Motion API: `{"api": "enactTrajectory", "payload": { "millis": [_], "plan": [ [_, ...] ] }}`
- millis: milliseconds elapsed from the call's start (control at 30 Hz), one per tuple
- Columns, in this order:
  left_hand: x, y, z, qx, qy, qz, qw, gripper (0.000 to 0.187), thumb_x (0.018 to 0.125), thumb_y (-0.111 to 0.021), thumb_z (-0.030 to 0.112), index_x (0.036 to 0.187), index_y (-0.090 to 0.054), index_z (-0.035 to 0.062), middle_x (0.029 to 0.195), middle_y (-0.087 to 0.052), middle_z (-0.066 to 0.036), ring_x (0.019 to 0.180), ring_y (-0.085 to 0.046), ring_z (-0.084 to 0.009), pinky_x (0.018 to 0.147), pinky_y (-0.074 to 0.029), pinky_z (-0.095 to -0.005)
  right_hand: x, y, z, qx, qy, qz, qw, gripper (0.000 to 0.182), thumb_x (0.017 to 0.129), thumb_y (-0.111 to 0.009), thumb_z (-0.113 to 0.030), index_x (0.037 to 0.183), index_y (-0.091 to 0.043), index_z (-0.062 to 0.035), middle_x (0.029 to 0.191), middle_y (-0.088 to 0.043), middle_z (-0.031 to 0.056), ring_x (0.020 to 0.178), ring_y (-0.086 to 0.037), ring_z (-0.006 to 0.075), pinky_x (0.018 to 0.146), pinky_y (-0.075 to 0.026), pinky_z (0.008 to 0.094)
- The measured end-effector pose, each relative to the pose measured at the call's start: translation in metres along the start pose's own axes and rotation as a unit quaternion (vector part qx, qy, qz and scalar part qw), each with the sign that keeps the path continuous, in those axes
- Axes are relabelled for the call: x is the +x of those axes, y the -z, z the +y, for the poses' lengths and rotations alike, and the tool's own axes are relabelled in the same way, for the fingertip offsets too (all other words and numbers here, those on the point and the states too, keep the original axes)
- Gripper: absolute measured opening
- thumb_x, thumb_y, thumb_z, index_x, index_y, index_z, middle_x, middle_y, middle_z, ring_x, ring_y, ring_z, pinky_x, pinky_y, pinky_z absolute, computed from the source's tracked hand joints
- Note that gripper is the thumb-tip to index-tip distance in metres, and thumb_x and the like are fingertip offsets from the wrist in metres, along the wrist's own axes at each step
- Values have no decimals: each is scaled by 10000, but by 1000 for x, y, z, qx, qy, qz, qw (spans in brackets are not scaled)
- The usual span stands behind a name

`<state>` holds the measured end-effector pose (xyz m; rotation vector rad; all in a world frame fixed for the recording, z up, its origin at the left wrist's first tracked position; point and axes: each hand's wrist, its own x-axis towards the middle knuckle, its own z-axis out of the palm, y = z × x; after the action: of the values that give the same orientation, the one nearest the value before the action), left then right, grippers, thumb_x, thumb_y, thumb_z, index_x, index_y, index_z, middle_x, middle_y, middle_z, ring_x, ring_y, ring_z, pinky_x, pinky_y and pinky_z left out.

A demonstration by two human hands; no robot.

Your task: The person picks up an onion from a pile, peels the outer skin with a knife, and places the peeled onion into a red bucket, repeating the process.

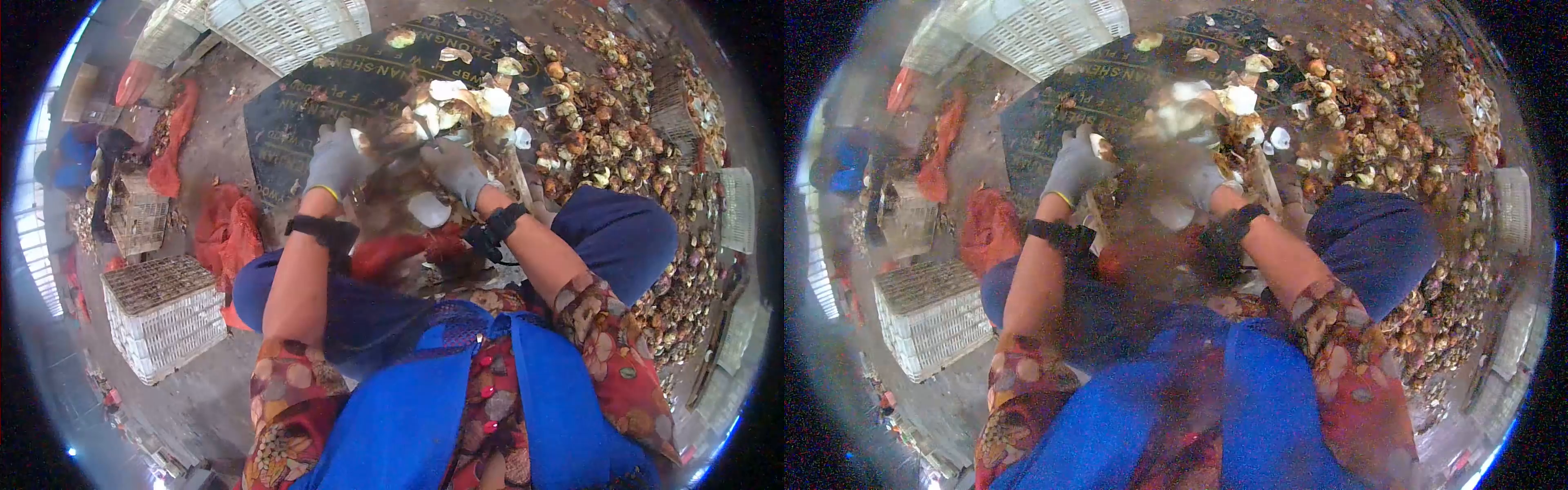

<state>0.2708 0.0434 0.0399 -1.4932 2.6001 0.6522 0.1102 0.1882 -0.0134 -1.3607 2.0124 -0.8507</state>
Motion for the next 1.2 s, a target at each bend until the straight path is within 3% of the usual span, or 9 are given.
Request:
{"api": "enactTrajectory", "payload": {
  "millis": [167,233,267,367,467,567,733,833,1200],
  "plan": [
    [4,-17,-9,-111,-11,71,991,896,692,-813,354,1363,-373,-46,1321,-415,-303,1189,-490,-468,1002,-459,-464,-9,-3,2,82,47,55,994,380,920,-553,-364,1040,-675,-25,880,-698,130,825,-643,179,723,-496,335],
    [7,-30,0,-184,-160,153,958,875,702,-811,314,1353,-361,-60,1317,-403,-293,1203,-474,-432,1018,-443,-432,-11,10,-20,207,-114,28,971,374,933,-571,-365,1082,-676,-39,892,-697,109,814,-633,163,717,-492,317],
    [7,-39,5,-187,-161,150,957,875,702,-811,314,1353,-361,-60,1317,-403,-293,1203,-474,-432,1018,-443,-432,-11,8,-15,206,-117,30,971,374,933,-571,-365,1082,-676,-39,892,-697,109,814,-633,163,717,-492,317],
    [2,-54,16,-229,-243,190,923,826,706,-810,297,1330,-383,-35,1302,-429,-259,1204,-477,-387,1014,-438,-416,-8,-7,8,158,-7,45,986,379,941,-584,-363,1125,-668,-42,913,-698,91,830,-632,158,741,-493,323],
    [-5,-43,20,-360,-102,58,925,823,697,-819,290,1326,-391,-23,1300,-444,-252,1215,-472,-379,1006,-442,-408,-11,-12,11,109,131,104,980,352,947,-576,-320,1172,-656,-62,950,-704,123,858,-651,198,781,-496,347],
    [-13,-40,13,-281,-127,106,945,859,683,-828,283,1348,-375,-20,1301,-451,-273,1213,-480,-402,999,-449,-410,-23,-3,-6,31,98,89,991,314,953,-547,-276,1181,-647,-85,986,-696,167,895,-666,282,813,-501,381],
    [-14,-45,3,-157,-147,136,967,955,677,-861,271,1387,-310,-52,1301,-442,-293,1198,-488,-435,1001,-448,-438,-16,-30,8,-18,217,174,960,207,945,-526,-238,1024,-635,-81,901,-662,183,848,-637,391,734,-500,470],
    [-12,-42,6,-149,-127,115,974,978,659,-845,261,1391,-287,-69,1290,-427,-340,1183,-488,-471,996,-453,-445,-13,-23,-9,-69,126,112,983,164,938,-530,-217,932,-608,-73,856,-647,185,841,-631,396,726,-491,491],
    [-10,-49,14,-155,-119,104,975,843,702,-757,216,1326,-281,-92,1198,-424,-389,1069,-509,-514,932,-477,-475,-5,-15,-27,-116,105,60,986,123,895,-566,-170,853,-576,-55,739,-650,194,719,-671,386,604,-528,463]
  ]
}}
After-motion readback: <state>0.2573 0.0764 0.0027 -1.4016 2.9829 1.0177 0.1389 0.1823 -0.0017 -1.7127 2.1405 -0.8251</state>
